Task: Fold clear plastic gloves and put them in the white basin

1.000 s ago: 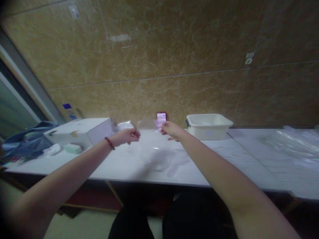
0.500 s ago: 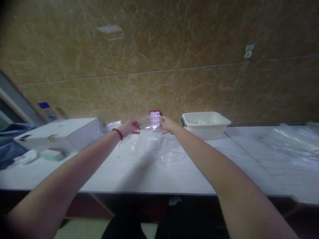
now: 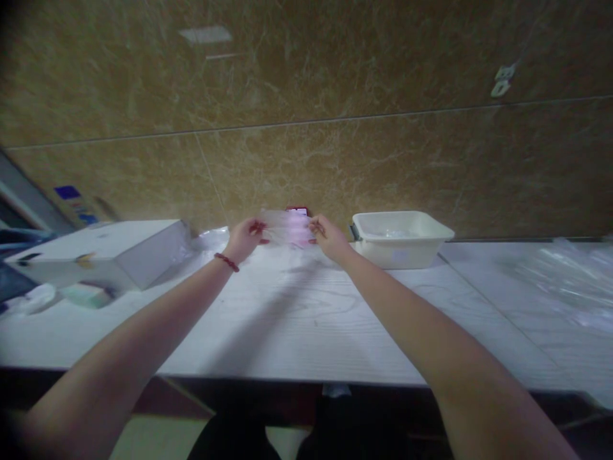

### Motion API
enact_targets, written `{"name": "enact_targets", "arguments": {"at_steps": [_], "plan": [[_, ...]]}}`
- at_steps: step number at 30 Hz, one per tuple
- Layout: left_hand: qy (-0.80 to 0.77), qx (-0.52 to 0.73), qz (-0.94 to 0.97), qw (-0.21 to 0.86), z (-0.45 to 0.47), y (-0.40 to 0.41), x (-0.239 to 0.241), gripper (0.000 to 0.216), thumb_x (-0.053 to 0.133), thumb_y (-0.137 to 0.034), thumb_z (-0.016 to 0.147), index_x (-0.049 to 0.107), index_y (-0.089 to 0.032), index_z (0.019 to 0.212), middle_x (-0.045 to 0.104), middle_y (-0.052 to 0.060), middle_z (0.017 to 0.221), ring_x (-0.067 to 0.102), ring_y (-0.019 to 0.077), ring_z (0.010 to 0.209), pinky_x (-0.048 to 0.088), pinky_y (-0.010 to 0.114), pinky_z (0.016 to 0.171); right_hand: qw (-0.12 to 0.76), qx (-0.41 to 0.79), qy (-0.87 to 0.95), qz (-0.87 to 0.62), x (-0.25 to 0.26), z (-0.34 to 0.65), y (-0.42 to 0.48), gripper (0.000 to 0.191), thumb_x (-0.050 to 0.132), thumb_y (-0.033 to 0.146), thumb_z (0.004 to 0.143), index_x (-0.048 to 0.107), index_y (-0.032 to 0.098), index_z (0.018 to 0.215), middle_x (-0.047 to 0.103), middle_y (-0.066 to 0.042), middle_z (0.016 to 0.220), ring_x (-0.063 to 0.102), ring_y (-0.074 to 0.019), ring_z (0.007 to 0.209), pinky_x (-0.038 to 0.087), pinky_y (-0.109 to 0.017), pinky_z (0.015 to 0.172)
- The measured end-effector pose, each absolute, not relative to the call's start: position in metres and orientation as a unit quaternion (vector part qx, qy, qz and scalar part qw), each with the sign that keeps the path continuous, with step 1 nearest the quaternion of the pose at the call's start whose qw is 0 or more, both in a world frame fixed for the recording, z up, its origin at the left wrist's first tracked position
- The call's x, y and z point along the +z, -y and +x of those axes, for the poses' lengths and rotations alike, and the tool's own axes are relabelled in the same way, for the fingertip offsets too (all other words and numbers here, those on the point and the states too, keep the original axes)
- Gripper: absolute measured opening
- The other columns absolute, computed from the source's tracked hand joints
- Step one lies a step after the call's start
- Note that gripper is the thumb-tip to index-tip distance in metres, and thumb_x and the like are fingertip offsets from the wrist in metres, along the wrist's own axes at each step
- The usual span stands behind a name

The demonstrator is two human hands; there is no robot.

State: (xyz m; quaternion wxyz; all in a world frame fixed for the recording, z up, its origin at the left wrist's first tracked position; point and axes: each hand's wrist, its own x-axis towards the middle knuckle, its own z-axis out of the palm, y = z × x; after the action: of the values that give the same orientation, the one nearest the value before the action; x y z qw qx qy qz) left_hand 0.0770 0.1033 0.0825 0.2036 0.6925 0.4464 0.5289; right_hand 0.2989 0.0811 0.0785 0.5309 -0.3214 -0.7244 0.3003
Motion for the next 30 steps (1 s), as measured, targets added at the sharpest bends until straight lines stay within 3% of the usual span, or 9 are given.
{"name": "enact_targets", "arguments": {"at_steps": [7,11,17,26,30], "plan": [[-0.425,0.451,0.784,-0.029,0.066,-0.072,0.051,0.015,0.043,-0.005,0.065,0.054,-0.015,0.07,0.053,0.003,0.073,0.051,0.0139,0.073,0.046,0.029,0.067,0.45,0.125,0.821,-0.327,0.056,0.308,-0.046,0.014,0.038,0.027,0.079,0.049,0.018,0.083,0.055,-0.004,0.081,0.052,-0.0136,0.08,0.041,-0.031,0.075],[-0.382,0.387,0.839,-0.006,0.058,-0.05,0.02,0.035,0.034,0.004,0.06,0.055,-0.016,0.08,0.053,0.003,0.082,0.05,0.0122,0.078,0.044,0.026,0.069,0.397,0.102,0.855,-0.316,0.023,0.312,-0.028,0.016,0.037,0.025,0.08,0.051,0.019,0.084,0.056,-0.006,0.089,0.05,-0.0149,0.089,0.038,-0.032,0.08],[-0.402,0.276,0.872,0.042,0.052,-0.025,-0.019,0.041,0.033,0.005,0.057,0.055,-0.017,0.083,0.053,0.002,0.084,0.049,0.0123,0.083,0.04,0.026,0.078,0.31,0.154,0.865,-0.364,-0.017,0.311,-0.002,0.019,0.035,0.027,0.08,0.052,0.019,0.085,0.057,-0.006,0.089,0.05,-0.0156,0.089,0.038,-0.032,0.08],[-0.437,0.187,0.88,-0.013,0.041,-0.018,-0.021,0.02,0.041,-0.008,0.069,0.058,-0.017,0.073,0.055,0.005,0.081,0.047,0.0155,0.081,0.038,0.027,0.076,0.208,0.095,0.899,-0.373,-0.02,0.306,0.019,0.026,0.034,0.028,0.081,0.057,0.017,0.086,0.059,-0.007,0.088,0.049,-0.016,0.092,0.035,-0.032,0.083],[-0.451,0.146,0.88,-0.029,0.028,-0.018,-0.014,0.018,0.042,-0.012,0.07,0.059,-0.017,0.074,0.057,0.005,0.079,0.049,0.0158,0.08,0.038,0.028,0.076,0.153,0.051,0.901,-0.403,-0.019,0.3,0.035,0.03,0.031,0.031,0.082,0.058,0.022,0.09,0.058,-0.005,0.098,0.045,-0.0188,0.1,0.022,-0.046,0.09]]}}
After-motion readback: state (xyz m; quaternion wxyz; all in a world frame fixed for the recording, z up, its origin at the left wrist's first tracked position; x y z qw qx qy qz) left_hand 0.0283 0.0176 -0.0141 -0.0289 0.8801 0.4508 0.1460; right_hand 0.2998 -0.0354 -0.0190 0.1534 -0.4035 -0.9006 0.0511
